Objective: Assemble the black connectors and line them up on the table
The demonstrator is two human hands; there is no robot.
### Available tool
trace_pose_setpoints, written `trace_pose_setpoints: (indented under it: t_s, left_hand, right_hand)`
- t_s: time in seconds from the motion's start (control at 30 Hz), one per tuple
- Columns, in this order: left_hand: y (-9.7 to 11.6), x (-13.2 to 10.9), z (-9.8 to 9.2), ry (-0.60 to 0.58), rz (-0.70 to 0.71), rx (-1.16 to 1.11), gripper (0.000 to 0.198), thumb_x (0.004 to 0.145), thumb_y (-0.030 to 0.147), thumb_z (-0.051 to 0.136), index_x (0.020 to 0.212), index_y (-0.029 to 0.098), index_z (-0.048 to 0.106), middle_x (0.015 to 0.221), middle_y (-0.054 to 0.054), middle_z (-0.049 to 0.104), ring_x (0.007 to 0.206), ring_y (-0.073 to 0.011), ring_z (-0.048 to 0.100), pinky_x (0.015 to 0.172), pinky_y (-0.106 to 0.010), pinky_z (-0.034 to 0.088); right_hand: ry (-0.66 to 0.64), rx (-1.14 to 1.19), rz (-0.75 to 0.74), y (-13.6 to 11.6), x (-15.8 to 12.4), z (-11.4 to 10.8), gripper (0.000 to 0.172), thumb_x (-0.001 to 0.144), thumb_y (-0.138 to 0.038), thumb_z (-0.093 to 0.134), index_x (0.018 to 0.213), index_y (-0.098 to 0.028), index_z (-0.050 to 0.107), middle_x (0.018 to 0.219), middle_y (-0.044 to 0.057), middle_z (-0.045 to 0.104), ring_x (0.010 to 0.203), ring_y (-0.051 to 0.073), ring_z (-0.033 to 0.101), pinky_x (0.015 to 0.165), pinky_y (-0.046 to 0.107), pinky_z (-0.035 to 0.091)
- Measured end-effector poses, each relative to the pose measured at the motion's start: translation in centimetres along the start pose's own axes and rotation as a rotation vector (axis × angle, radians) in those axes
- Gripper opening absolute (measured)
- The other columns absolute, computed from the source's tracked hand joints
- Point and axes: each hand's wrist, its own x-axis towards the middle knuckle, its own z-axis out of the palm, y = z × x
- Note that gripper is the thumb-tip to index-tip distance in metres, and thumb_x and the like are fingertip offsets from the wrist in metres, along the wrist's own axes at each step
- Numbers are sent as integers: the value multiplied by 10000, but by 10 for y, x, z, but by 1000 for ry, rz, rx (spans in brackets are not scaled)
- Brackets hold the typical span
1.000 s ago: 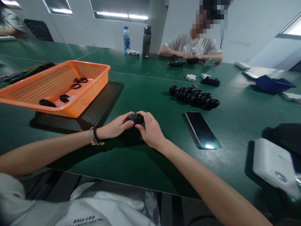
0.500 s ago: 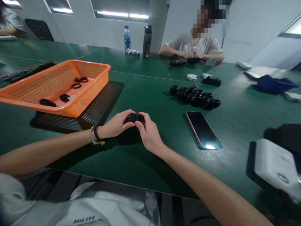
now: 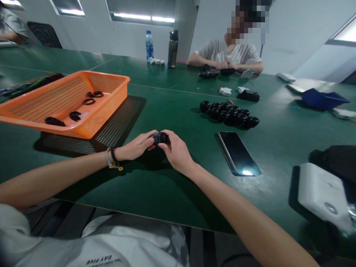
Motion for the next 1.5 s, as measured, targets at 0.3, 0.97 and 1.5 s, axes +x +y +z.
trace_pose_setpoints:
  t_s: [0.3, 0.97, 1.5]
  left_hand:
    - [2, 1, 5, -68, -95, -191, 401, 839, 558, 337, 781, 164, 386, 614, 38, 396, 529, -87, 348, 523, -221, 305]
    - [9, -1, 3, 102, -17, 183, 207, 847, 348, 453, 832, 142, 473, 767, -12, 523, 692, -143, 486, 627, -246, 376]
    - [-1, 4, 0, 53, 37, 137, 329, 856, 471, 396, 856, 147, 450, 781, -21, 501, 695, -142, 464, 643, -256, 372]
  right_hand:
    - [39, -87, -147, 8, -2, -1, 358, 896, -481, 317, 1078, -203, 449, 904, 97, 597, 788, 212, 580, 707, 371, 495]
    - [-23, 238, 301, -22, -6, -2, 320, 862, -449, 403, 1029, -182, 461, 829, 65, 620, 717, 189, 589, 630, 317, 464]
    - [-7, 169, 261, -10, -2, 3, 384, 867, -529, 366, 992, -192, 501, 797, 52, 610, 680, 178, 569, 588, 294, 445]
